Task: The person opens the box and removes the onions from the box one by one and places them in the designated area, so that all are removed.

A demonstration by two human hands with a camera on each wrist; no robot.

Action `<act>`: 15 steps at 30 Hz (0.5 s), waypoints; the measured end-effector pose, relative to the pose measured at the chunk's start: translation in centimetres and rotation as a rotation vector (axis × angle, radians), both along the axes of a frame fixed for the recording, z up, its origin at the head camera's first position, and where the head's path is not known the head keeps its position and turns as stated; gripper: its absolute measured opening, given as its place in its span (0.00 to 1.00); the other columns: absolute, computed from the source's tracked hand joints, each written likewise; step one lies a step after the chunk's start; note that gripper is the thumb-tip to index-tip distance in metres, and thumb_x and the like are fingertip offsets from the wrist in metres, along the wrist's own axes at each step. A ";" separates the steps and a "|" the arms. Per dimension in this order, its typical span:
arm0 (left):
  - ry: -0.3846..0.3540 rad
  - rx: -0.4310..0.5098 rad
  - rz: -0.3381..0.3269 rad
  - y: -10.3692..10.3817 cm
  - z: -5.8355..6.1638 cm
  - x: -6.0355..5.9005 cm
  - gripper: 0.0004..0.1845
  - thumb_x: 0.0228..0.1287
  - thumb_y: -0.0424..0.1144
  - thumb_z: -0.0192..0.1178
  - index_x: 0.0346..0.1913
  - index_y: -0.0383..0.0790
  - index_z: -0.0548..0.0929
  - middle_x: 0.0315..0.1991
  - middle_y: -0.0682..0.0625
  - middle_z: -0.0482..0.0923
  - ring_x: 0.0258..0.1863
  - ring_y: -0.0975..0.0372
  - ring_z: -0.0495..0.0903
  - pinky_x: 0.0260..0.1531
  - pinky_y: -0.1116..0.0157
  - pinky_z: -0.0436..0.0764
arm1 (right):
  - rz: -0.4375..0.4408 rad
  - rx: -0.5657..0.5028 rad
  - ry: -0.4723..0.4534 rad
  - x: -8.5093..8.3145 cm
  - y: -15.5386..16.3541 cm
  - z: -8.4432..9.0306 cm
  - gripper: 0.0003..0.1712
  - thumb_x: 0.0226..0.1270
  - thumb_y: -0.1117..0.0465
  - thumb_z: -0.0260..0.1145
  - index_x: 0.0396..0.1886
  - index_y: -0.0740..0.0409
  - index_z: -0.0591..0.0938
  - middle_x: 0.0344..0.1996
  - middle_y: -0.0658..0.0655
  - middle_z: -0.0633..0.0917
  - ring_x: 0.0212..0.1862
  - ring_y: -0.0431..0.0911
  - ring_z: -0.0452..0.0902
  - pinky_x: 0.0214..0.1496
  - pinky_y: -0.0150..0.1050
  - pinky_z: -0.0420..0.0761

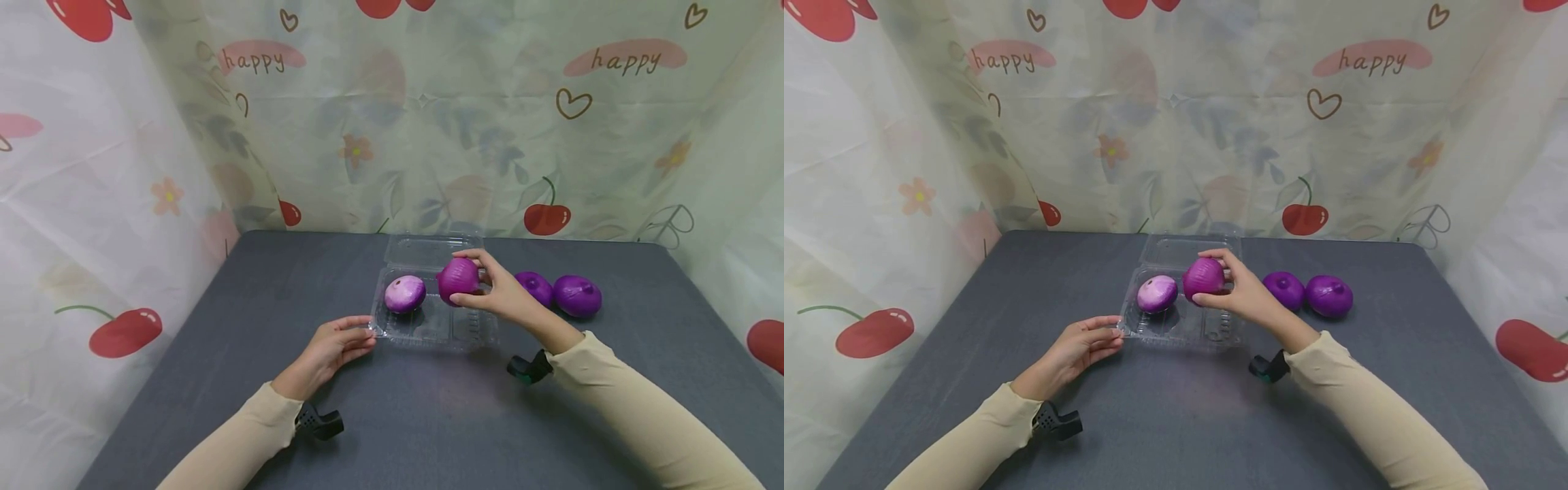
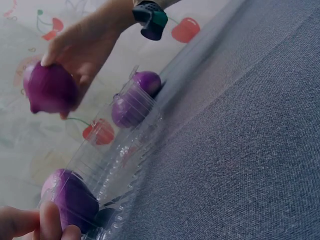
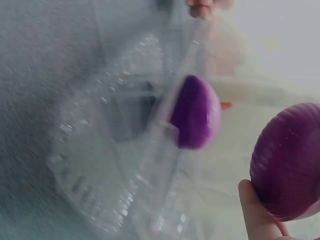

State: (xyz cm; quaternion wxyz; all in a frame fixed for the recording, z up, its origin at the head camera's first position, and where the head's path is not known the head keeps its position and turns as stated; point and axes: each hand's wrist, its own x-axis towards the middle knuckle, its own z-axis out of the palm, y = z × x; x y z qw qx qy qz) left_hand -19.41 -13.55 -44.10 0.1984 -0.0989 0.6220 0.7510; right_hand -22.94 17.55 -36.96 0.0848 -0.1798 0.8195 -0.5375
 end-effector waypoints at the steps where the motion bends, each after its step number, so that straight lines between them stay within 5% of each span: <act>1: 0.002 0.001 -0.001 0.0 0.0 0.0 0.20 0.64 0.28 0.61 0.59 0.32 0.77 0.32 0.48 0.86 0.31 0.64 0.86 0.43 0.63 0.86 | -0.003 -0.018 0.005 0.1 0.3 0.3 0.39 0.59 0.59 0.73 0.67 0.46 0.64 0.62 0.63 0.68 0.59 0.60 0.72 0.47 0.46 0.85; 15: -0.012 -0.006 0.007 0.1 0.1 0.0 0.20 0.64 0.27 0.61 0.59 0.32 0.77 0.33 0.48 0.86 0.31 0.64 0.86 0.43 0.63 0.86 | -0.104 -0.105 0.129 1.3 3.5 2.2 0.39 0.58 0.68 0.71 0.64 0.55 0.59 0.58 0.60 0.71 0.53 0.39 0.74 0.49 0.25 0.79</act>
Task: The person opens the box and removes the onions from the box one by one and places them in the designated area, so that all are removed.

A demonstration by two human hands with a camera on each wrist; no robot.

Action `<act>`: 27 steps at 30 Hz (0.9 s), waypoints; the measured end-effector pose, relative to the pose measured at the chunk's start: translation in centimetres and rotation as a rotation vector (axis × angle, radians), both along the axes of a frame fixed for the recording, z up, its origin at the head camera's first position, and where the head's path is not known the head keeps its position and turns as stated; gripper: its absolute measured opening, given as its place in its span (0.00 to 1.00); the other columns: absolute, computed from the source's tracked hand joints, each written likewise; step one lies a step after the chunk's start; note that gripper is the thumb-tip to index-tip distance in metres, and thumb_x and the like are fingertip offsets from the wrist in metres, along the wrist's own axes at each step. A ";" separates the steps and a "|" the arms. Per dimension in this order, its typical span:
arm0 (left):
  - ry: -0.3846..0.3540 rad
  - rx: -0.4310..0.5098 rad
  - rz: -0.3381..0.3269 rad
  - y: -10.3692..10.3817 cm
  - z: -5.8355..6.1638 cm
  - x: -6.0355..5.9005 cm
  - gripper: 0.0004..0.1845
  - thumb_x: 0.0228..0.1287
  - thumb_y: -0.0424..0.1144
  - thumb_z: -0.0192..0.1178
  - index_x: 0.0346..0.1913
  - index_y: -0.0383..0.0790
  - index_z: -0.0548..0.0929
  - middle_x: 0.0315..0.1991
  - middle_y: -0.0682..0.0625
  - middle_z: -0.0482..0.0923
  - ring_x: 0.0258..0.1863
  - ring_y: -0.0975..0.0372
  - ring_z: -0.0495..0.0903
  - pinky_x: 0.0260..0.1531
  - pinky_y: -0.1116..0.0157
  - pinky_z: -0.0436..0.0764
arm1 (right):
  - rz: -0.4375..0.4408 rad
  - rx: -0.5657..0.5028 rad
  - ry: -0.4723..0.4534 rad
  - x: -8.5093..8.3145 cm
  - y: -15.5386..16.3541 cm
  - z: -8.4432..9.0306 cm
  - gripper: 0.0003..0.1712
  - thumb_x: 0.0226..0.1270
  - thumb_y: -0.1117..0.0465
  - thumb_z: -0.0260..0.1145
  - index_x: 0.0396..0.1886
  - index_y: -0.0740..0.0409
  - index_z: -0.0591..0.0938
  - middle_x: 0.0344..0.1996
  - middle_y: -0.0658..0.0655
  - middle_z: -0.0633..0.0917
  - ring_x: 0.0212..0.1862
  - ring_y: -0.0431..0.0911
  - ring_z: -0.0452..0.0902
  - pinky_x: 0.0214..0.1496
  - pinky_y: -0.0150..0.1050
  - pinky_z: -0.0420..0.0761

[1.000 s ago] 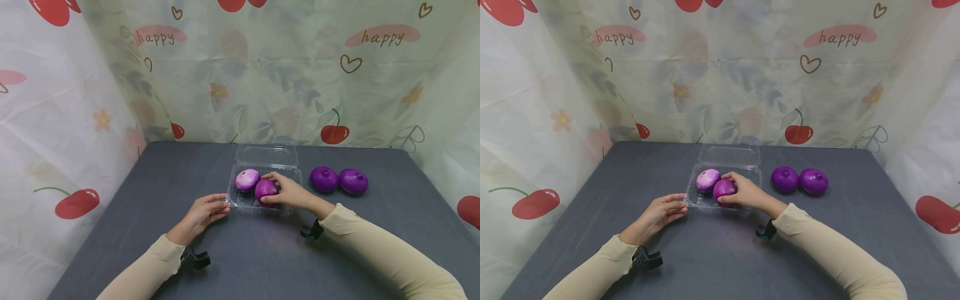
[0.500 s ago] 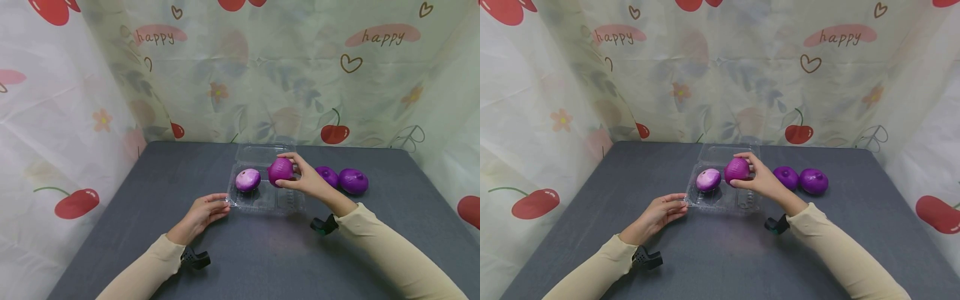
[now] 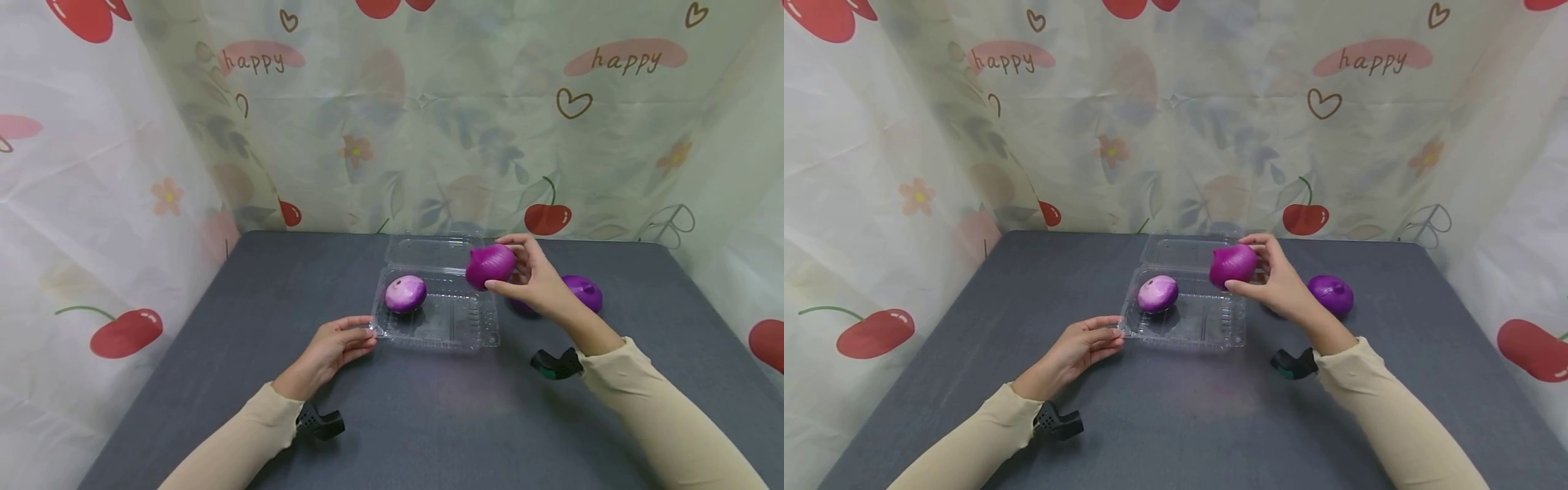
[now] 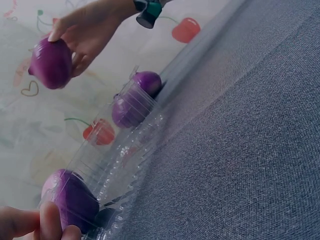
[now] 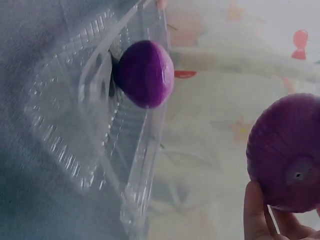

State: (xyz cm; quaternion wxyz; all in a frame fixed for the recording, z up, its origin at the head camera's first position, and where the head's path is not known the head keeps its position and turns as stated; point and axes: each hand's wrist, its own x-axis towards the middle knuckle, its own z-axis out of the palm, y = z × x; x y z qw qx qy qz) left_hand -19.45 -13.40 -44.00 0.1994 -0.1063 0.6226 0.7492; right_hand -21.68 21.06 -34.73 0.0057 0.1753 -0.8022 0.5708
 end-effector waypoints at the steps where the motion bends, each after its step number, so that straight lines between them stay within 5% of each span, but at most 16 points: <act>1: 0.000 0.000 0.001 0.0 0.0 0.0 0.20 0.64 0.27 0.61 0.59 0.32 0.77 0.33 0.48 0.86 0.31 0.64 0.86 0.43 0.63 0.86 | -0.014 0.008 -0.003 0.1 0.3 0.0 0.40 0.59 0.67 0.71 0.65 0.55 0.58 0.58 0.60 0.70 0.54 0.39 0.73 0.50 0.24 0.78; 8: 0.004 -0.002 0.001 0.0 0.0 0.0 0.20 0.64 0.27 0.60 0.59 0.32 0.77 0.32 0.49 0.86 0.31 0.64 0.86 0.41 0.64 0.86 | -0.060 0.103 -0.022 0.8 2.2 -0.1 0.42 0.60 0.62 0.71 0.69 0.52 0.58 0.62 0.60 0.67 0.58 0.46 0.70 0.50 0.22 0.77; 19: 0.003 -0.006 0.001 0.0 0.0 0.0 0.20 0.64 0.28 0.61 0.59 0.33 0.78 0.33 0.48 0.87 0.31 0.64 0.86 0.42 0.63 0.86 | -0.079 0.130 0.009 2.4 5.1 -1.3 0.41 0.58 0.65 0.72 0.66 0.51 0.59 0.57 0.54 0.68 0.52 0.35 0.71 0.47 0.21 0.78; 27: 0.004 -0.004 -0.003 0.0 -0.1 0.0 0.20 0.64 0.28 0.61 0.59 0.33 0.77 0.33 0.48 0.87 0.31 0.64 0.86 0.42 0.63 0.86 | -0.051 0.155 -0.038 3.2 6.3 -2.7 0.47 0.58 0.64 0.73 0.72 0.54 0.57 0.65 0.59 0.63 0.56 0.31 0.66 0.50 0.18 0.76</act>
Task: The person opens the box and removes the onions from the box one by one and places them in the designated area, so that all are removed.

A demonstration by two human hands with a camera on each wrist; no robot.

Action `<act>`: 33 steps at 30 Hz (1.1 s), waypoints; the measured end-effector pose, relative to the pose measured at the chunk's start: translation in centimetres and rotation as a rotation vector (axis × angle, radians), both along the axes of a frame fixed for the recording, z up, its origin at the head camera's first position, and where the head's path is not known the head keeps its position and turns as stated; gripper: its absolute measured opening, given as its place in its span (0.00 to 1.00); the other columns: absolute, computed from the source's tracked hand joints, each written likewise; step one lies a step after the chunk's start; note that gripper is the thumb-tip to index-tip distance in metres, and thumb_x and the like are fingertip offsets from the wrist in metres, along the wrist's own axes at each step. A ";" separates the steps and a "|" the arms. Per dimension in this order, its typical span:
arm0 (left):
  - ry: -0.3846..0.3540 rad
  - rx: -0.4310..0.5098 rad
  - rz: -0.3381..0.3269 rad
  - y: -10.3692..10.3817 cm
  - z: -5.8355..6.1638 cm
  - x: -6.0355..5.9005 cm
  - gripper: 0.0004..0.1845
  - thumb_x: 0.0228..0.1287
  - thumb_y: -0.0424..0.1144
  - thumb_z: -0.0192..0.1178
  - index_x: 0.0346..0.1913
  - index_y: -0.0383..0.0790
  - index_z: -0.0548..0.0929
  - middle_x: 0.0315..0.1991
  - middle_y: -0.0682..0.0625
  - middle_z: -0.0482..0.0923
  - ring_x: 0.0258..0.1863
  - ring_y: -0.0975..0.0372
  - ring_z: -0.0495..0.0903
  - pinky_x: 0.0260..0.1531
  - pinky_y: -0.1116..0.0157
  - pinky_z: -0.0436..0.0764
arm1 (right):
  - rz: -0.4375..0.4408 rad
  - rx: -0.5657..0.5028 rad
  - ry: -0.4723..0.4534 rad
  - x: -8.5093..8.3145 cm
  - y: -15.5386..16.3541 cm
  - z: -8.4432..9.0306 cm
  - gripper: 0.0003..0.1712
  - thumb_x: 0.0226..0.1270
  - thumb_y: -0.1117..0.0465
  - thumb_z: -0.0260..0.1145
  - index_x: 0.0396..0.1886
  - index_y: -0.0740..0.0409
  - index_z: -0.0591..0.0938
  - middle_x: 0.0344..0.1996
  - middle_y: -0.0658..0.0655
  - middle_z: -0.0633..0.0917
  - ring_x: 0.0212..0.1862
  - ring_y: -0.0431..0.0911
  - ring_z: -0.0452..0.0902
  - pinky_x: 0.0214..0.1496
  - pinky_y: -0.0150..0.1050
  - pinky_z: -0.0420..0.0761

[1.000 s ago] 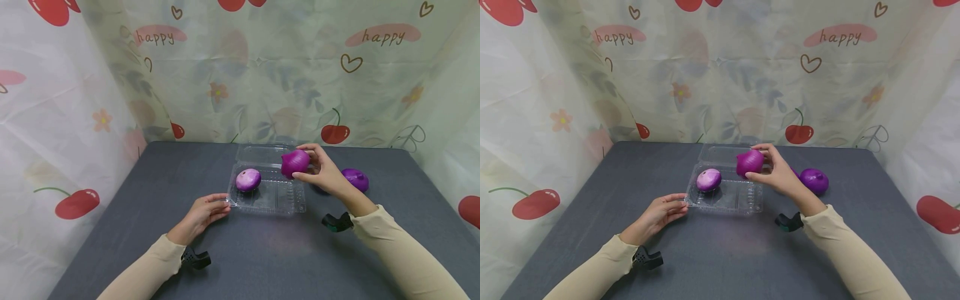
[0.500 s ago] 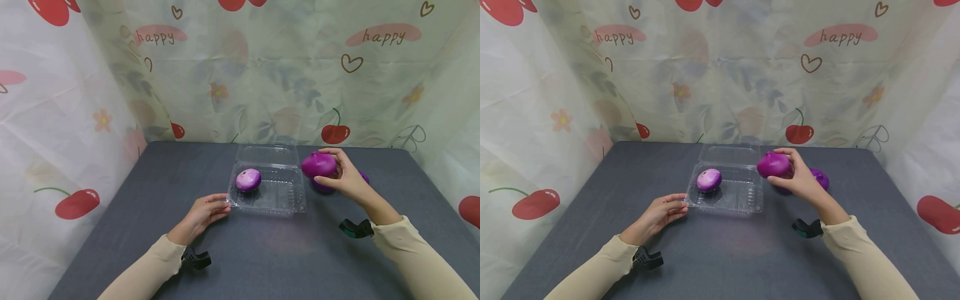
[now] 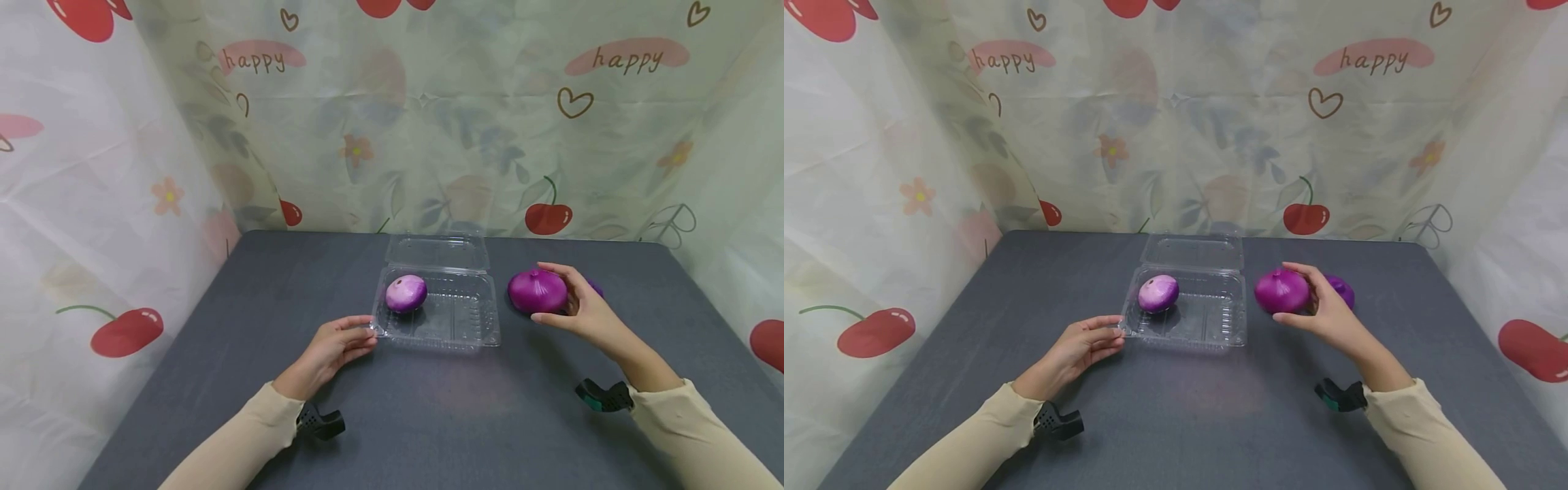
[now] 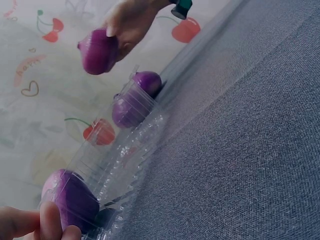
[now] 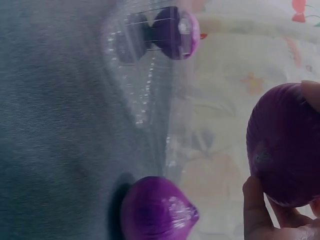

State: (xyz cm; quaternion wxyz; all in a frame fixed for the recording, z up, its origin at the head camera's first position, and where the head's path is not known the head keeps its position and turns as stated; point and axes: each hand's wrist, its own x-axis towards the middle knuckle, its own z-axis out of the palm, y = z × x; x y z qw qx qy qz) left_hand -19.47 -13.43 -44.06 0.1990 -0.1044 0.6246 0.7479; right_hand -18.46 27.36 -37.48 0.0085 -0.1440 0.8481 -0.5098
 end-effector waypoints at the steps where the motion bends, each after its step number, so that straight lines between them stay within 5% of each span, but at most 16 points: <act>1: 0.001 0.001 0.000 0.0 0.0 0.0 0.20 0.64 0.28 0.61 0.59 0.33 0.77 0.33 0.48 0.87 0.31 0.64 0.86 0.42 0.63 0.86 | 0.002 0.003 -0.014 0.1 0.1 -0.2 0.47 0.58 0.64 0.73 0.72 0.54 0.56 0.66 0.60 0.62 0.57 0.32 0.66 0.50 0.19 0.76; 8: 0.006 0.004 0.001 0.0 0.0 0.0 0.20 0.64 0.27 0.60 0.59 0.32 0.77 0.31 0.49 0.86 0.31 0.64 0.86 0.40 0.65 0.86 | 0.001 0.005 -0.097 0.5 0.5 -1.5 0.49 0.57 0.64 0.73 0.72 0.58 0.54 0.67 0.66 0.59 0.63 0.60 0.66 0.48 0.23 0.78; 14: 0.010 0.008 0.001 0.0 -0.1 -0.1 0.20 0.64 0.27 0.61 0.59 0.32 0.77 0.31 0.49 0.86 0.31 0.64 0.86 0.39 0.65 0.86 | 0.011 0.048 -0.100 0.8 0.6 -3.0 0.47 0.55 0.65 0.74 0.70 0.61 0.56 0.67 0.68 0.59 0.58 0.45 0.71 0.48 0.23 0.78; 20: 0.009 0.008 0.003 0.0 -0.1 -0.1 0.20 0.64 0.27 0.61 0.59 0.32 0.78 0.30 0.49 0.86 0.31 0.64 0.86 0.39 0.65 0.86 | 0.010 0.103 -0.143 0.7 0.8 -4.0 0.47 0.54 0.63 0.75 0.70 0.60 0.59 0.64 0.70 0.64 0.59 0.62 0.69 0.46 0.26 0.78; 33: 0.009 0.000 0.011 0.0 -0.1 0.0 0.19 0.64 0.27 0.61 0.58 0.33 0.78 0.31 0.49 0.86 0.30 0.64 0.86 0.40 0.65 0.86 | 0.033 0.154 -0.149 0.1 1.2 -5.2 0.46 0.51 0.63 0.76 0.67 0.65 0.61 0.58 0.71 0.69 0.55 0.60 0.72 0.43 0.34 0.80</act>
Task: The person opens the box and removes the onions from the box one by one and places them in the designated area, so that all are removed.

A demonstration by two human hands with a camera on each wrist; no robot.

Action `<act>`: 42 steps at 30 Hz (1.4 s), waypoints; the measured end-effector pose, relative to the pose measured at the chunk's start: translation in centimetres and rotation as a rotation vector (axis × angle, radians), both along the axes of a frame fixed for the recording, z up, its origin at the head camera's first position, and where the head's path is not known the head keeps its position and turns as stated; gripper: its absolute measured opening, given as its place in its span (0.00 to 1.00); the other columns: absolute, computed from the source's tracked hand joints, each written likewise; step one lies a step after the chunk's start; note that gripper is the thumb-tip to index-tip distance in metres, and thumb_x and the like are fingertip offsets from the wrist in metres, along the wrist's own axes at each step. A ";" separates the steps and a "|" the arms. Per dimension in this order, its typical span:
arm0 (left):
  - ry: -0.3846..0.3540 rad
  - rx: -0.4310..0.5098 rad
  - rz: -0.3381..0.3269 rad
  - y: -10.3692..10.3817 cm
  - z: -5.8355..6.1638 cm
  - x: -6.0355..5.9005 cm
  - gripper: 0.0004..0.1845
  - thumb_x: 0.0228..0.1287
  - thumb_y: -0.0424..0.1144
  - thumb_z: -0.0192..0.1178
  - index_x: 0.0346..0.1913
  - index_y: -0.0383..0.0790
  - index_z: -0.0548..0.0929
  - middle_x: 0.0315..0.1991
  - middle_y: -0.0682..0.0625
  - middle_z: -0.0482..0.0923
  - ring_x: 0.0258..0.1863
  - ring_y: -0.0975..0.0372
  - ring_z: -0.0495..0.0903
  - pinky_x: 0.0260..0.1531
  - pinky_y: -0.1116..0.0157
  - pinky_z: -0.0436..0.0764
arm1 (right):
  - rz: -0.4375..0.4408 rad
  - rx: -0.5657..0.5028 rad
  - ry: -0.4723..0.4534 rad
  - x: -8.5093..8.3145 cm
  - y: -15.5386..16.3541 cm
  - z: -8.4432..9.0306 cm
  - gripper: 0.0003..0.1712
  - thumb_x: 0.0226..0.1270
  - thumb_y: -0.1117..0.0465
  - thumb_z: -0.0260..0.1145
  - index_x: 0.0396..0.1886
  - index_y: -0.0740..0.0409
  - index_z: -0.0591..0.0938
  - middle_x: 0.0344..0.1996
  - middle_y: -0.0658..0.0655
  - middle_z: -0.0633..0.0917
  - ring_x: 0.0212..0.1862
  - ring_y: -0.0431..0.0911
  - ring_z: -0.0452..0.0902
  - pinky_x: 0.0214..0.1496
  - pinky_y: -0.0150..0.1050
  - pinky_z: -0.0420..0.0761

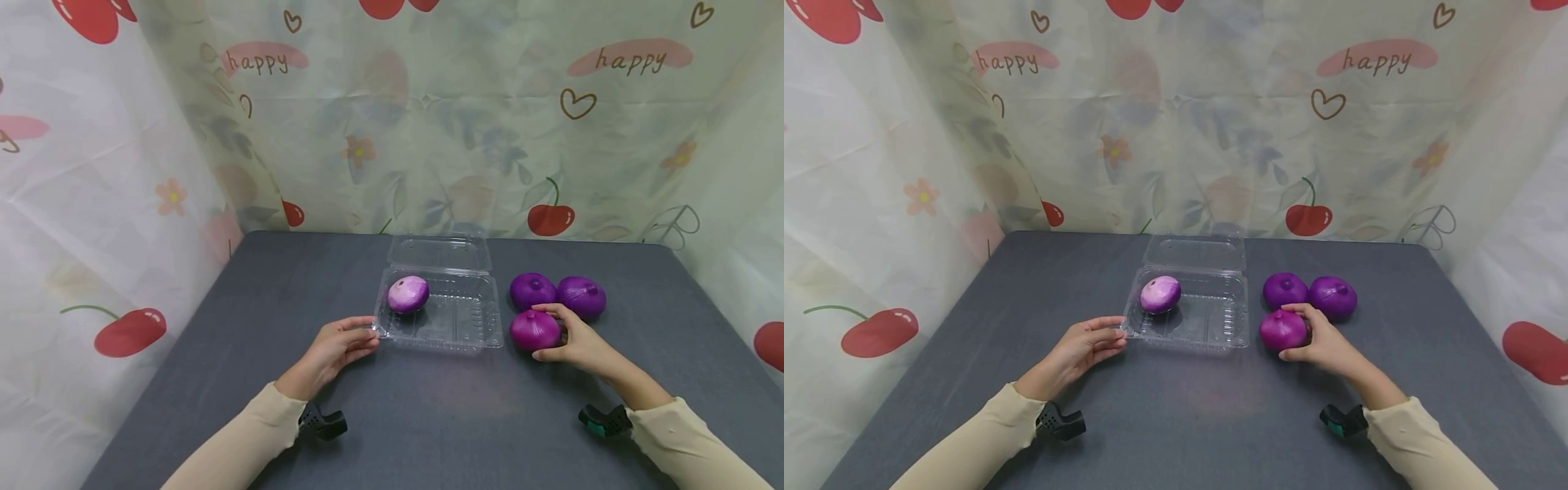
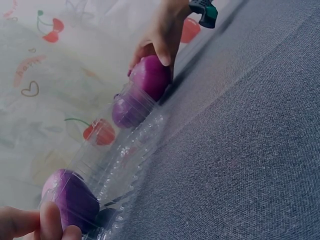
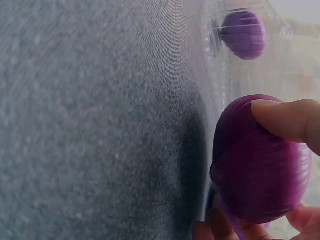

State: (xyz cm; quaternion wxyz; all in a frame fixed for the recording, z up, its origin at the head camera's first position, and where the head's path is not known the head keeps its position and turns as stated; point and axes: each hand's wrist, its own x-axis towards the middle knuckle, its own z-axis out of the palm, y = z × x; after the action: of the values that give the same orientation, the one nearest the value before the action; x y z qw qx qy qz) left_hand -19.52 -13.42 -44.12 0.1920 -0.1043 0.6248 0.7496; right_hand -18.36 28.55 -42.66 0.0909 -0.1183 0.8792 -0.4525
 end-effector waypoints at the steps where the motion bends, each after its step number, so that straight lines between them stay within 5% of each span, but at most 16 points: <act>1: -0.001 0.001 -0.001 0.0 0.0 0.0 0.19 0.64 0.27 0.61 0.58 0.33 0.78 0.31 0.49 0.86 0.30 0.64 0.86 0.40 0.64 0.86 | 0.001 0.003 0.004 -0.1 0.1 -0.1 0.46 0.51 0.64 0.76 0.67 0.65 0.62 0.58 0.71 0.69 0.55 0.60 0.71 0.43 0.33 0.80; 26: 0.000 -0.003 0.000 0.0 0.0 0.1 0.19 0.64 0.27 0.61 0.58 0.32 0.78 0.31 0.49 0.86 0.31 0.64 0.86 0.41 0.64 0.86 | 0.059 -0.041 -0.015 -0.6 1.2 -1.0 0.49 0.50 0.64 0.77 0.69 0.62 0.60 0.58 0.71 0.68 0.56 0.58 0.68 0.43 0.33 0.80; 42: -0.007 -0.014 -0.003 0.0 0.1 0.1 0.19 0.64 0.28 0.61 0.58 0.33 0.79 0.32 0.48 0.86 0.31 0.64 0.86 0.41 0.63 0.86 | 0.074 -0.039 -0.029 -0.8 1.3 -1.4 0.51 0.50 0.62 0.77 0.70 0.60 0.59 0.56 0.71 0.71 0.48 0.42 0.75 0.44 0.32 0.80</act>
State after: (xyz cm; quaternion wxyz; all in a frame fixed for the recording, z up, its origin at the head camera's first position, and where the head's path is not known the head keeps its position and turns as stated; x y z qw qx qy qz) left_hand -19.47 -13.42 -44.03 0.1945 -0.1074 0.6293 0.7447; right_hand -19.17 29.88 -44.04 0.1179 -0.1460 0.8639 -0.4674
